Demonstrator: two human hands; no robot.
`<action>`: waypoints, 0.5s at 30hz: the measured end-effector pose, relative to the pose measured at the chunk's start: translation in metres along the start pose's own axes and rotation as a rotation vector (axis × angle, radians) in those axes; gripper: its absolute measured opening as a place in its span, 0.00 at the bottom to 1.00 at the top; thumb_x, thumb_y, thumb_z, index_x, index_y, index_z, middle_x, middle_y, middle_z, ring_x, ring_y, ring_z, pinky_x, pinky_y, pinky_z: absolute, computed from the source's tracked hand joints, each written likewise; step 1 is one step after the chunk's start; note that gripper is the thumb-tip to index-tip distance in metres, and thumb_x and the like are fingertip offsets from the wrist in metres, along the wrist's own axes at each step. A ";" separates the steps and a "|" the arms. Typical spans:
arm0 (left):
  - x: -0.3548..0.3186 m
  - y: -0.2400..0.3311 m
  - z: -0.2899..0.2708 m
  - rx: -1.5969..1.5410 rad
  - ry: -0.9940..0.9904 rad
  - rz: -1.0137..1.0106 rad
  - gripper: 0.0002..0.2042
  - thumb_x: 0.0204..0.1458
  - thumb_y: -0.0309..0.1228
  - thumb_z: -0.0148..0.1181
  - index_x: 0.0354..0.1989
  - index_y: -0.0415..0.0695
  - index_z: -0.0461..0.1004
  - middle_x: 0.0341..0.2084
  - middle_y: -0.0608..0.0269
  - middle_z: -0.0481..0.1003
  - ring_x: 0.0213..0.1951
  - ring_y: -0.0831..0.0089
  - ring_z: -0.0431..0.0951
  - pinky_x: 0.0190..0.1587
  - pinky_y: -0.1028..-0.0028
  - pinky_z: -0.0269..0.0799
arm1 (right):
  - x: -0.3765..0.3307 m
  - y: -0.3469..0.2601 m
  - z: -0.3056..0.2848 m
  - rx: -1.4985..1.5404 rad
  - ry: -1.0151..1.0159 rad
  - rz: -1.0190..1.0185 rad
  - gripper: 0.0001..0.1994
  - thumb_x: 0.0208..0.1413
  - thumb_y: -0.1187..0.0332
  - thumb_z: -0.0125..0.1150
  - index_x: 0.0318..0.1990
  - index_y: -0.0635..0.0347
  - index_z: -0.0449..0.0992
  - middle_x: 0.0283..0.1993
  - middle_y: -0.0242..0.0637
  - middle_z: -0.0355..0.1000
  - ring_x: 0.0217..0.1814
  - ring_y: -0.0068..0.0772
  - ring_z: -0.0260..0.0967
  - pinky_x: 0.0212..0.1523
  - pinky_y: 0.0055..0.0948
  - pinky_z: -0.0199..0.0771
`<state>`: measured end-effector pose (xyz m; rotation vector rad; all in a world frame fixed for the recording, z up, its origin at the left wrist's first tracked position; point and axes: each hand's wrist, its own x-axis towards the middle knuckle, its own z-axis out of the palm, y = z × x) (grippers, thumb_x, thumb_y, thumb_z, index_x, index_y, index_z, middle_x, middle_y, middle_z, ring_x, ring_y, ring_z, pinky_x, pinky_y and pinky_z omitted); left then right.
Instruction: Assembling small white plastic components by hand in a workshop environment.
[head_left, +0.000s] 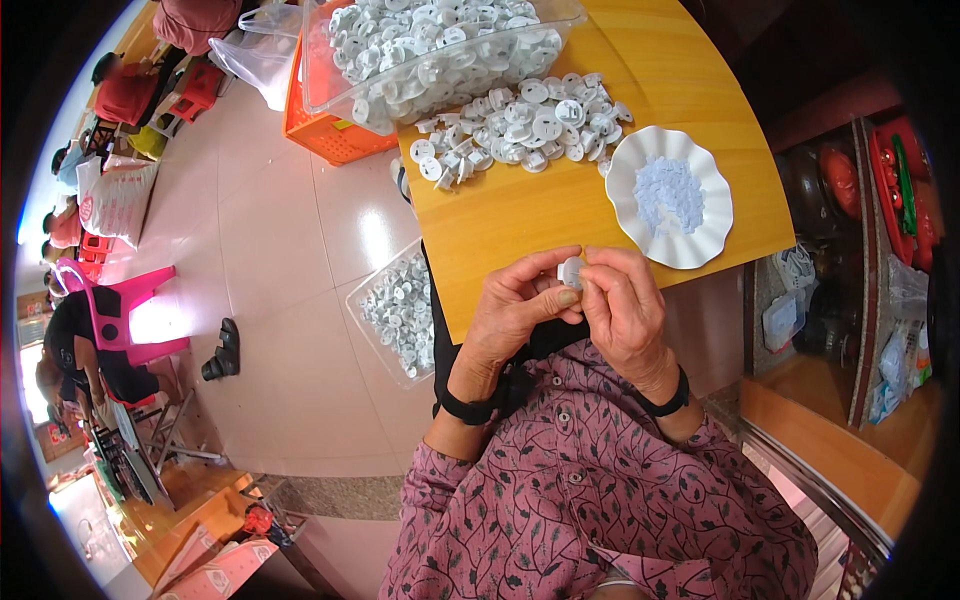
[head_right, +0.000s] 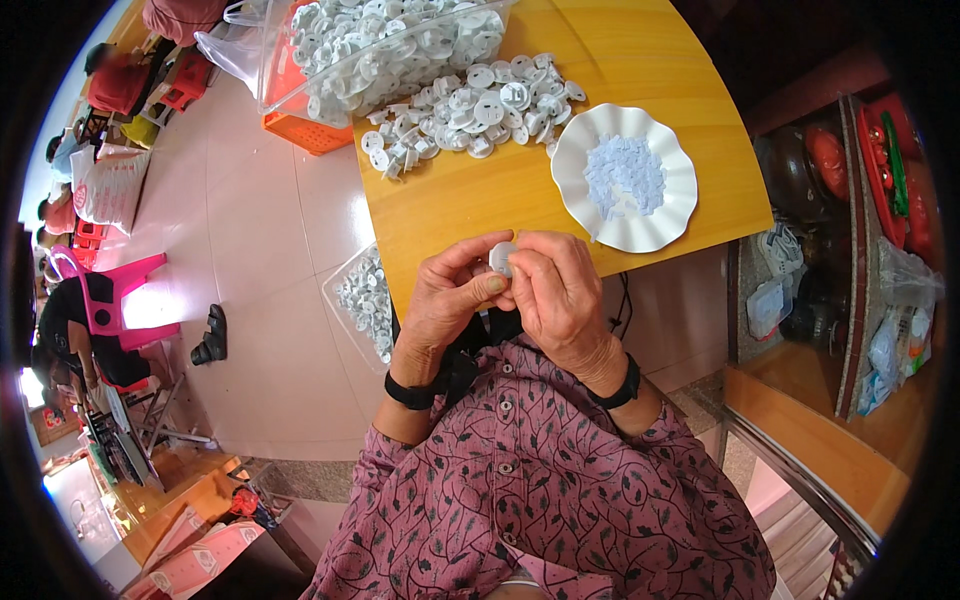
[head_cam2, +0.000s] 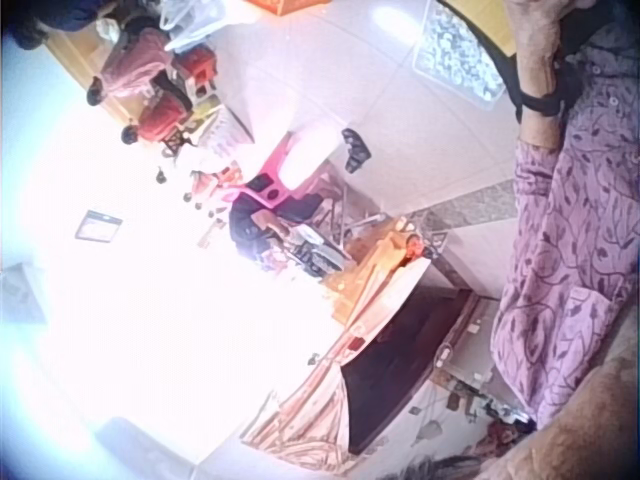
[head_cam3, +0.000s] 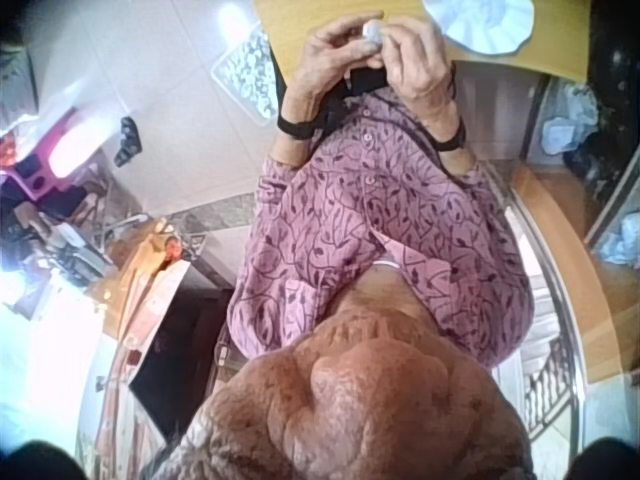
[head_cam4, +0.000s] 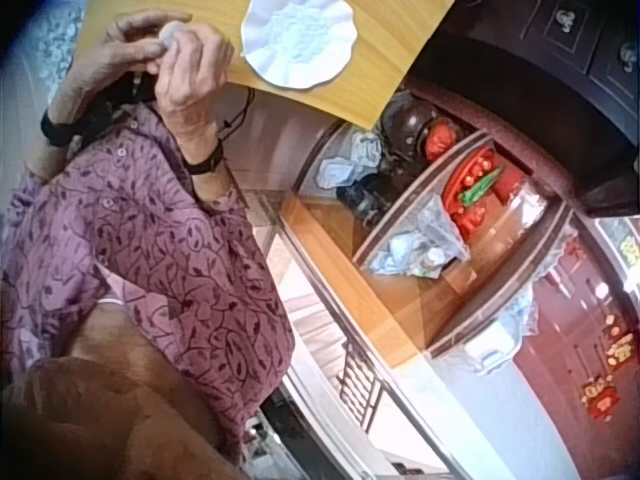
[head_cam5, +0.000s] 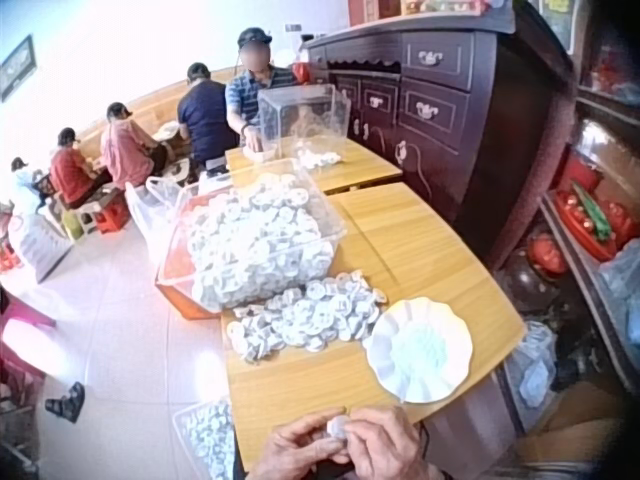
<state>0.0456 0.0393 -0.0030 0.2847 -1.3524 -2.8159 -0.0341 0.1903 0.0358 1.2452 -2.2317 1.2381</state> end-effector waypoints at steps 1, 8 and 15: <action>0.000 -0.001 0.000 -0.001 0.001 0.000 0.22 0.56 0.18 0.63 0.61 0.37 0.71 0.40 0.59 0.79 0.35 0.75 0.81 0.41 0.77 0.81 | 0.000 0.000 0.000 0.005 -0.012 0.000 0.10 0.50 0.82 0.64 0.39 0.66 0.74 0.43 0.44 0.71 0.41 0.46 0.72 0.41 0.39 0.74; 0.001 0.001 0.004 0.007 0.039 0.010 0.22 0.55 0.20 0.65 0.60 0.37 0.71 0.38 0.61 0.78 0.34 0.76 0.81 0.39 0.77 0.82 | 0.001 0.000 -0.001 0.034 -0.068 0.022 0.10 0.50 0.83 0.64 0.40 0.67 0.73 0.42 0.45 0.70 0.40 0.47 0.72 0.39 0.39 0.74; -0.003 0.005 0.005 0.118 0.044 0.000 0.19 0.56 0.20 0.64 0.57 0.37 0.73 0.37 0.65 0.78 0.34 0.79 0.79 0.39 0.80 0.79 | 0.002 0.002 -0.003 0.047 -0.105 0.055 0.10 0.50 0.83 0.63 0.38 0.66 0.71 0.41 0.44 0.69 0.39 0.47 0.71 0.38 0.39 0.74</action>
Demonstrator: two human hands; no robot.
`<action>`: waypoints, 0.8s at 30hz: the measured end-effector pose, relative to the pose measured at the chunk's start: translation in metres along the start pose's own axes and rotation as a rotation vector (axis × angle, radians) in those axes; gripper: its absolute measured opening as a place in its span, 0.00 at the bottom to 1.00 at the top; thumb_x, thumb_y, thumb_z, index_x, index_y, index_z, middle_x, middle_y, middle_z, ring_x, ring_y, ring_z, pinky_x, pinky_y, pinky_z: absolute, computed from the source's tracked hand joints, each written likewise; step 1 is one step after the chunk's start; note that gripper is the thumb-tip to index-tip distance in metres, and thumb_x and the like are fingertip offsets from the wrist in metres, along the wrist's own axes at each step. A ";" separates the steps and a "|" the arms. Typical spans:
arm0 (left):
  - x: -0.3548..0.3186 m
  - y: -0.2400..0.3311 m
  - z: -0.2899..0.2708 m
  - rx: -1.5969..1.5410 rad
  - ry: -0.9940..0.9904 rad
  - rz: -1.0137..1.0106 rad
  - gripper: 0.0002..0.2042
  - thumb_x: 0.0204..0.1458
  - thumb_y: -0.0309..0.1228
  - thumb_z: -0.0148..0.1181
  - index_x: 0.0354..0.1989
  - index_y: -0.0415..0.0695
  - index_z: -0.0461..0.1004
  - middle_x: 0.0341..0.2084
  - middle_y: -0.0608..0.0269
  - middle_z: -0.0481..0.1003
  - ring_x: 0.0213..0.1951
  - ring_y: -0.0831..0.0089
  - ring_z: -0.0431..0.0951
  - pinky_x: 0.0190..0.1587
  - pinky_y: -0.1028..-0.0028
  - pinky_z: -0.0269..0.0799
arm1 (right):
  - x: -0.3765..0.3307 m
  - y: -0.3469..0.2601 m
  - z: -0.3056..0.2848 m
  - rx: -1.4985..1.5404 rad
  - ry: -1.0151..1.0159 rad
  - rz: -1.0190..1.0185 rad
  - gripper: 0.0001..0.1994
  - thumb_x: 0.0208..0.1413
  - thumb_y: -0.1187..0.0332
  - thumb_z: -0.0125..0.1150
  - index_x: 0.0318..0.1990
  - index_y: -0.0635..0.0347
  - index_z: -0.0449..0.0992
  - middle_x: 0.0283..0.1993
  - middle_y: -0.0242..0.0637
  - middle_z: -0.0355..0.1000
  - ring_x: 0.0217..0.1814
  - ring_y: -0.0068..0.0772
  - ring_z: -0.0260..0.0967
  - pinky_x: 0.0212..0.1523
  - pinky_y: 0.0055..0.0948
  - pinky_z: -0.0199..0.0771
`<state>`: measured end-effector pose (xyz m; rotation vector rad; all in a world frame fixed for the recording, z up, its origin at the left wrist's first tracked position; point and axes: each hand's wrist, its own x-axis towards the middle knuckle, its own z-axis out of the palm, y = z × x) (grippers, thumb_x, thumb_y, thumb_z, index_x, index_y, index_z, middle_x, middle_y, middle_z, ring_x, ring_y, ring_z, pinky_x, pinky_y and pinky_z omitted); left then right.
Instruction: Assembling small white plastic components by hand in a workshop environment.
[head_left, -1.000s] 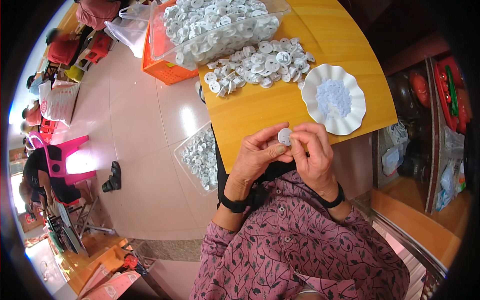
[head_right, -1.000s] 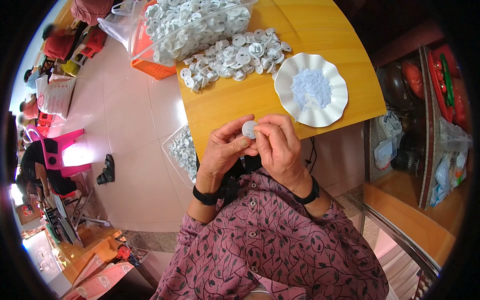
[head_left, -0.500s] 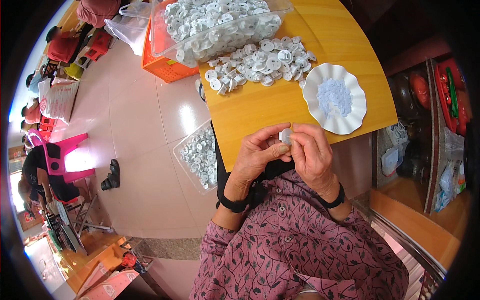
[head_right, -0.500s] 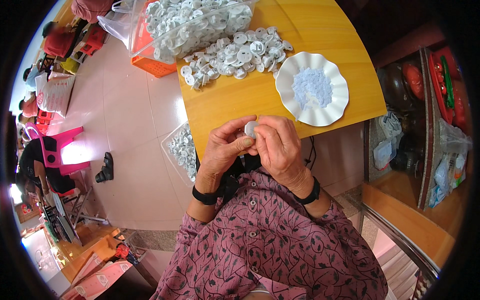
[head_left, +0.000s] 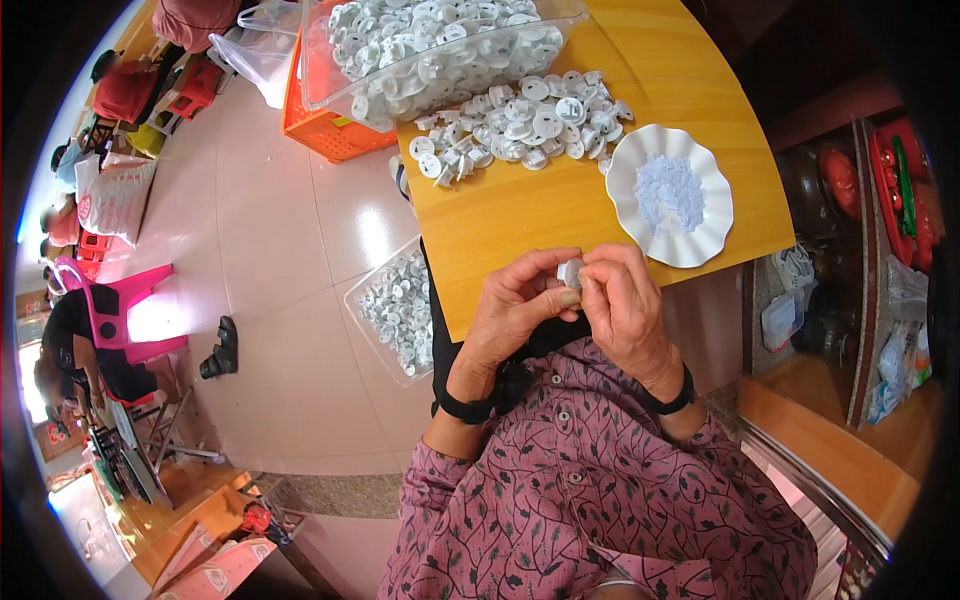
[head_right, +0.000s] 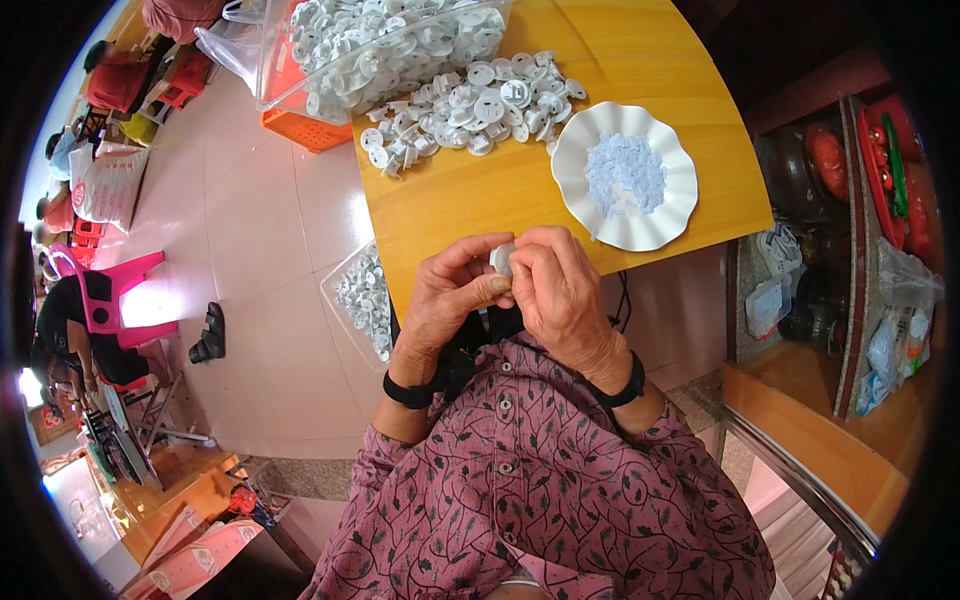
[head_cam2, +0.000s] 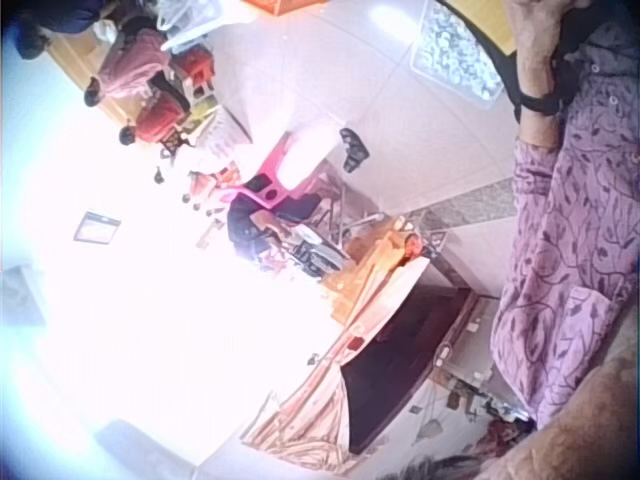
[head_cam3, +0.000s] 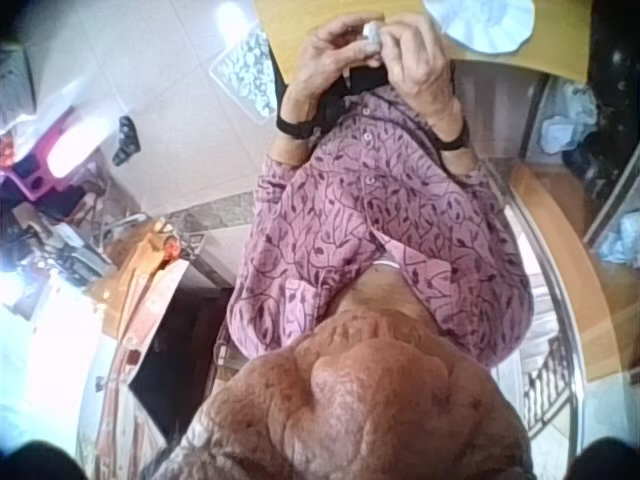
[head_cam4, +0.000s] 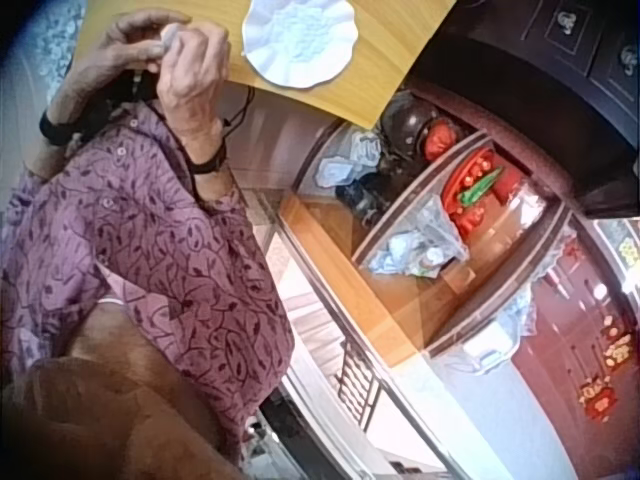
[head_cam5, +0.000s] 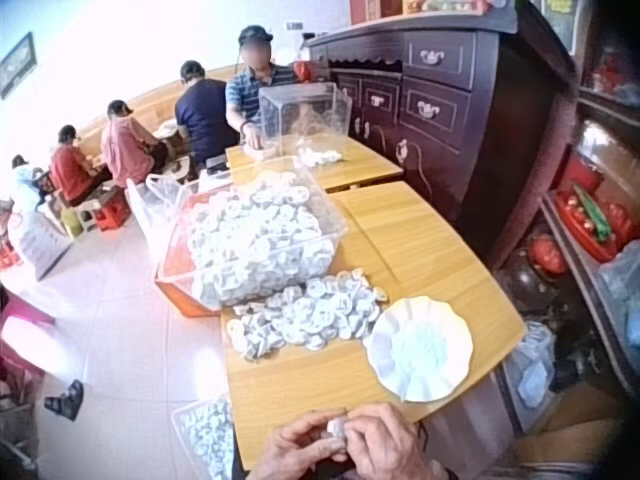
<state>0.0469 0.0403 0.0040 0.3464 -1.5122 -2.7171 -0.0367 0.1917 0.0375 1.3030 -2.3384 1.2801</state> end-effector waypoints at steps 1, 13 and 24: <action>0.000 0.000 -0.001 0.000 0.000 0.000 0.19 0.56 0.20 0.64 0.57 0.37 0.73 0.37 0.65 0.78 0.34 0.79 0.79 0.39 0.80 0.79 | -0.001 0.000 0.000 0.010 -0.004 0.006 0.09 0.50 0.83 0.63 0.38 0.66 0.70 0.41 0.44 0.69 0.39 0.47 0.71 0.38 0.39 0.74; -0.001 -0.004 -0.007 0.064 -0.054 0.072 0.18 0.55 0.20 0.65 0.55 0.38 0.76 0.37 0.66 0.75 0.32 0.78 0.79 0.38 0.80 0.77 | 0.000 -0.001 -0.004 0.040 -0.038 -0.005 0.08 0.51 0.82 0.62 0.36 0.64 0.70 0.40 0.43 0.69 0.38 0.46 0.71 0.37 0.38 0.74; -0.003 -0.004 -0.009 -0.048 -0.048 0.003 0.20 0.56 0.21 0.65 0.58 0.36 0.73 0.36 0.63 0.78 0.31 0.77 0.79 0.36 0.79 0.78 | -0.001 -0.007 -0.002 0.152 -0.011 0.057 0.08 0.57 0.79 0.62 0.42 0.66 0.72 0.43 0.45 0.71 0.40 0.46 0.74 0.38 0.36 0.76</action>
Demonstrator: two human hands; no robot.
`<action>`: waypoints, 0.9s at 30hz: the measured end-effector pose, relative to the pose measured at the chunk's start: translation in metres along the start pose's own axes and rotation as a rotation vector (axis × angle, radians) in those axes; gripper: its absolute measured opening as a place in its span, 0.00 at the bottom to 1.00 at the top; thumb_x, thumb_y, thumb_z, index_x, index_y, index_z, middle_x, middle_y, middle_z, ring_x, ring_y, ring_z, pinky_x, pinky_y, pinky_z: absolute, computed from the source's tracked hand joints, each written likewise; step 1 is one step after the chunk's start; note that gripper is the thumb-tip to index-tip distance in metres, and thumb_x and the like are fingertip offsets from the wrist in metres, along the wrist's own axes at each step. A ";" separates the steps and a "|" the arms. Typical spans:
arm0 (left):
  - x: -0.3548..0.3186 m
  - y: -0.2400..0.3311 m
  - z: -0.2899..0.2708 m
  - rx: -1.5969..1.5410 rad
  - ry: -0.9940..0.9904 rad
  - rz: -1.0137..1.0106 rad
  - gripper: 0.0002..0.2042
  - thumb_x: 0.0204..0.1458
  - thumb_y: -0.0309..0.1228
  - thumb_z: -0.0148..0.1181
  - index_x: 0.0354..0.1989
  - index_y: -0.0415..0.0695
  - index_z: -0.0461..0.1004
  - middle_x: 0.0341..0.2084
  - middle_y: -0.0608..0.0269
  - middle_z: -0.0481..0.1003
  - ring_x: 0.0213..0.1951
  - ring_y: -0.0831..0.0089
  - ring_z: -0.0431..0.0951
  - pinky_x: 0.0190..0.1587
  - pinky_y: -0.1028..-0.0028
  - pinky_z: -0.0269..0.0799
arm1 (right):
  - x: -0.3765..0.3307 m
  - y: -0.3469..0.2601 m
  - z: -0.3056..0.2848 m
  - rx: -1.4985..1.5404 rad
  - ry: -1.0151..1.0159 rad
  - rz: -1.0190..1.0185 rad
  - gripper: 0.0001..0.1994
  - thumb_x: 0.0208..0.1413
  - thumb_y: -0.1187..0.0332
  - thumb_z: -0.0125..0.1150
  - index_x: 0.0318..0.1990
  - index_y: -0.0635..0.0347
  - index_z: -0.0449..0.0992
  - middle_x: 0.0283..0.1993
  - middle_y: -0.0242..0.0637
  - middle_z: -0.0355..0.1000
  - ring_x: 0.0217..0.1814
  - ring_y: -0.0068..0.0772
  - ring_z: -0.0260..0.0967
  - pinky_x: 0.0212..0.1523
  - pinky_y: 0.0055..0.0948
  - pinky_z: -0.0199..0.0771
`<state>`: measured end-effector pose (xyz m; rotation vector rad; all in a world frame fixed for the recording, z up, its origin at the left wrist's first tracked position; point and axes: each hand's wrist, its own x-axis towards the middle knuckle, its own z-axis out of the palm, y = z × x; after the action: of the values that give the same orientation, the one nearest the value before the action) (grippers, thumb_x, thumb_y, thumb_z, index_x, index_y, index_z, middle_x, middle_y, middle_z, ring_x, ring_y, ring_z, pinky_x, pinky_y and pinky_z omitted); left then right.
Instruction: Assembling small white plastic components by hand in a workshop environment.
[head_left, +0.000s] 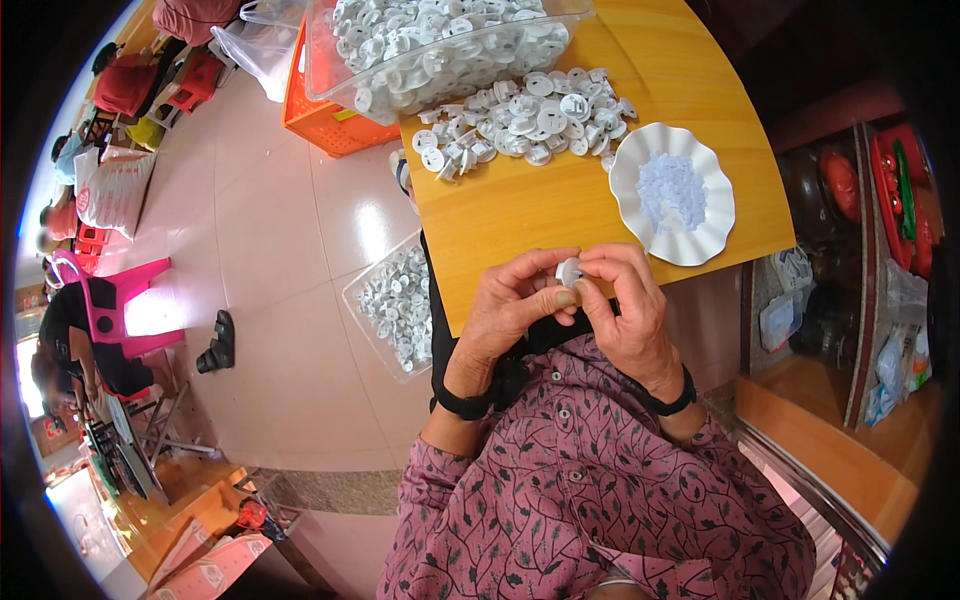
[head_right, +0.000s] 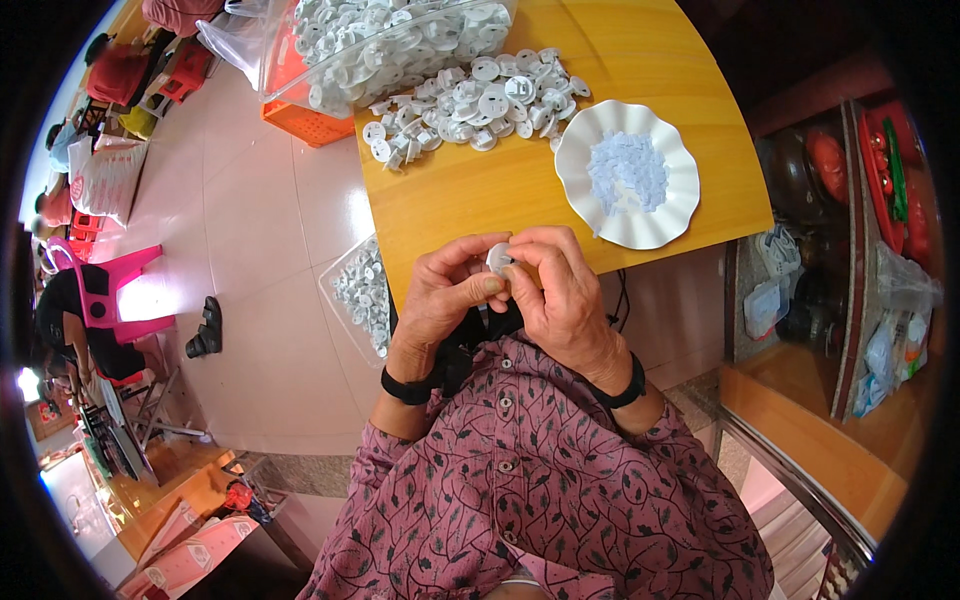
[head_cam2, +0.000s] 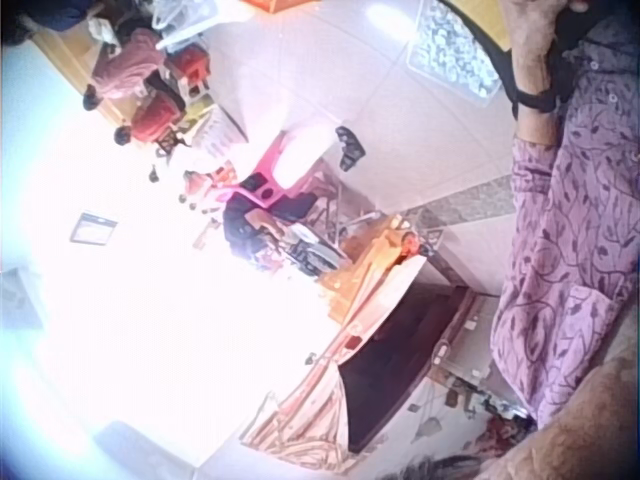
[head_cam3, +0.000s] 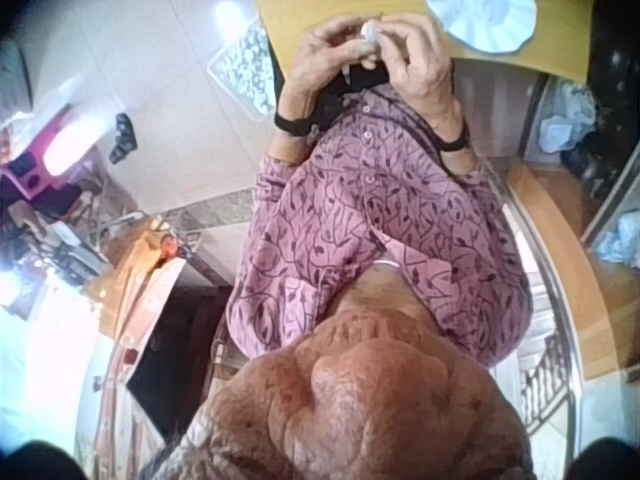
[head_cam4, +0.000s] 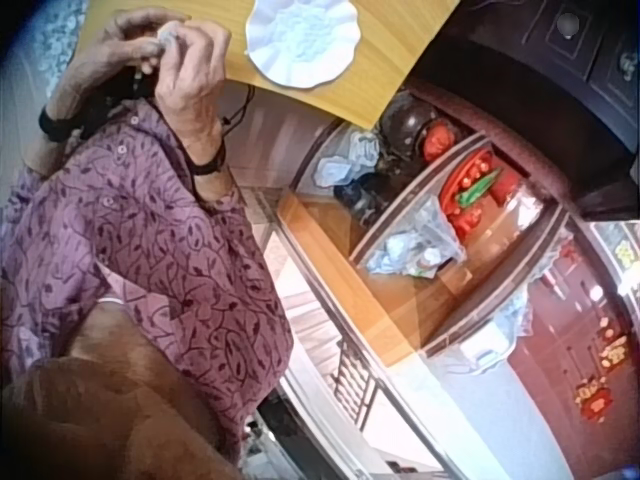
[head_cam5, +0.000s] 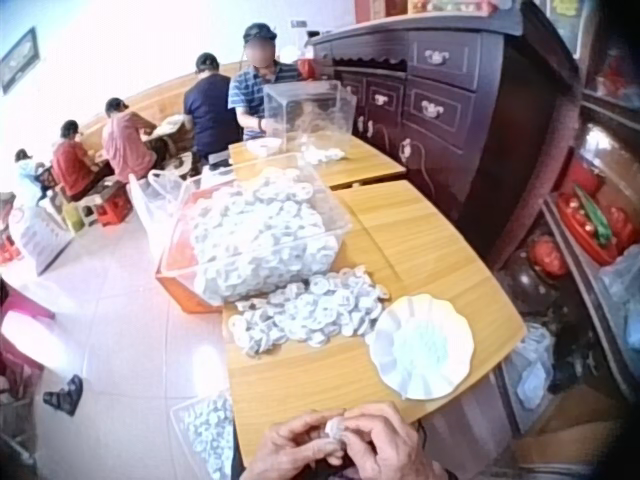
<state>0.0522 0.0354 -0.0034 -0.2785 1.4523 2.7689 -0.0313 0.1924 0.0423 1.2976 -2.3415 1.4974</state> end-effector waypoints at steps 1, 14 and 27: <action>0.000 0.000 0.000 0.000 0.001 0.001 0.20 0.56 0.21 0.65 0.58 0.36 0.73 0.36 0.63 0.78 0.31 0.77 0.79 0.36 0.79 0.78 | 0.000 0.001 0.000 -0.004 0.008 -0.007 0.08 0.57 0.80 0.61 0.42 0.65 0.71 0.43 0.45 0.71 0.40 0.46 0.74 0.38 0.36 0.76; 0.001 0.001 0.001 -0.042 0.007 0.025 0.17 0.55 0.19 0.64 0.54 0.35 0.73 0.37 0.60 0.79 0.33 0.77 0.80 0.36 0.79 0.80 | 0.001 0.003 0.002 -0.024 0.000 -0.005 0.08 0.54 0.83 0.60 0.39 0.64 0.70 0.41 0.44 0.70 0.36 0.46 0.74 0.35 0.37 0.76; -0.002 0.006 0.002 0.078 0.022 0.007 0.15 0.55 0.20 0.66 0.52 0.35 0.75 0.35 0.63 0.80 0.32 0.80 0.79 0.36 0.80 0.79 | 0.003 0.001 -0.002 -0.143 -0.058 -0.100 0.07 0.53 0.81 0.61 0.37 0.65 0.70 0.42 0.45 0.69 0.38 0.47 0.73 0.36 0.39 0.75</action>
<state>0.0530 0.0342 0.0028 -0.3039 1.5648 2.7148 -0.0346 0.1920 0.0436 1.4163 -2.3303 1.2563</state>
